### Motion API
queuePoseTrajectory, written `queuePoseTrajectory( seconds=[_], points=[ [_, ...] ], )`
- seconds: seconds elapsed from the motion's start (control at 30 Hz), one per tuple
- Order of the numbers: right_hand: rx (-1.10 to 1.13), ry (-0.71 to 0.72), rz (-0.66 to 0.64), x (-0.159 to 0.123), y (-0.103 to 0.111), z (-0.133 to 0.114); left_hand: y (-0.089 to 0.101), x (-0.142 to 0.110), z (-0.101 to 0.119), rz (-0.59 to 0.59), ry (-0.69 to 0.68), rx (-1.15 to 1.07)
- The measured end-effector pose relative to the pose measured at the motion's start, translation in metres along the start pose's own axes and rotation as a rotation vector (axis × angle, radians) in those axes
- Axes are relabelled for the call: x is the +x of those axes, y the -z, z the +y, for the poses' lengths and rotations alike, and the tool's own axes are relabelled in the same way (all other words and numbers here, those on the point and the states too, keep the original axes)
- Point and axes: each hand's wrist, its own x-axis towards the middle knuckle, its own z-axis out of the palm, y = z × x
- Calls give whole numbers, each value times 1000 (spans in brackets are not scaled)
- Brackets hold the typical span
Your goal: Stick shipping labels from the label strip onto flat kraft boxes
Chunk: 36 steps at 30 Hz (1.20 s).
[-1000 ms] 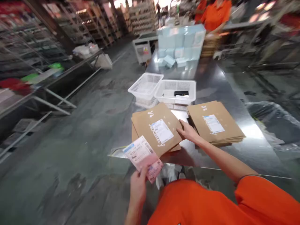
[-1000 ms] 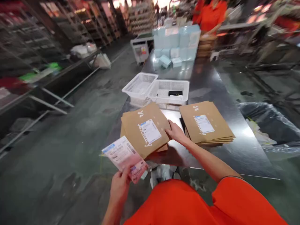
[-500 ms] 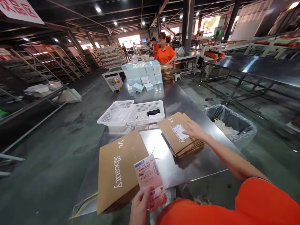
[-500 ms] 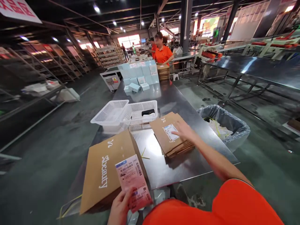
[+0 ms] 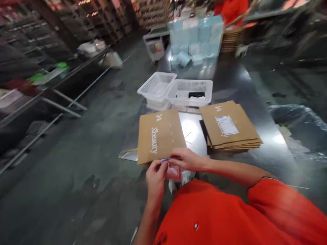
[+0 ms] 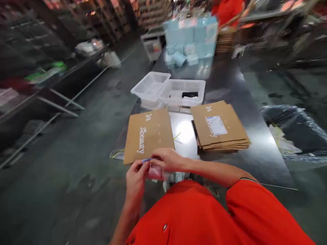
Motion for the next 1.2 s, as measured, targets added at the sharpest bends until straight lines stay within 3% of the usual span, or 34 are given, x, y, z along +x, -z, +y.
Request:
queuePoseTrajectory(
  seconds=[0.1,0.2,0.27,0.4,0.47,0.57,0.63,0.67,0.77,0.83,0.87,0.93,1.0,1.1,1.2],
  points=[
    [-89,78,18,20,-10,15,10,15,-15,29,-21,16],
    [-248,75,75,67,-6,43,22,25,-43,-44,51,-19],
    [-454,18,109,102,1,62,31,21,-62,-116,116,-16],
    [-799,-52,11,148,15,90,56,-4,-86,-180,291,22],
    [-826,-59,37,156,14,94,72,-12,-86,-103,280,37],
    [-758,11,22,154,-5,90,95,-1,-75,173,142,131],
    [-733,64,-44,142,-27,82,104,21,-68,284,69,192],
    [-736,88,-76,133,-39,78,106,32,-66,284,44,207],
    [-706,227,-190,95,-60,68,106,55,-64,185,-33,188],
    [-674,201,-139,71,-54,68,102,53,-62,148,-81,206],
    [-668,91,-29,61,-44,72,98,47,-60,138,-89,225],
    [-609,-262,254,40,-14,86,85,31,-53,79,-65,234],
    [-423,-545,422,14,23,106,65,14,-44,-63,-42,195],
    [-188,-728,592,-47,84,140,29,-2,-31,-321,-13,81],
    [-298,-810,816,-127,145,170,3,-4,-25,-447,88,27]
  ],
)
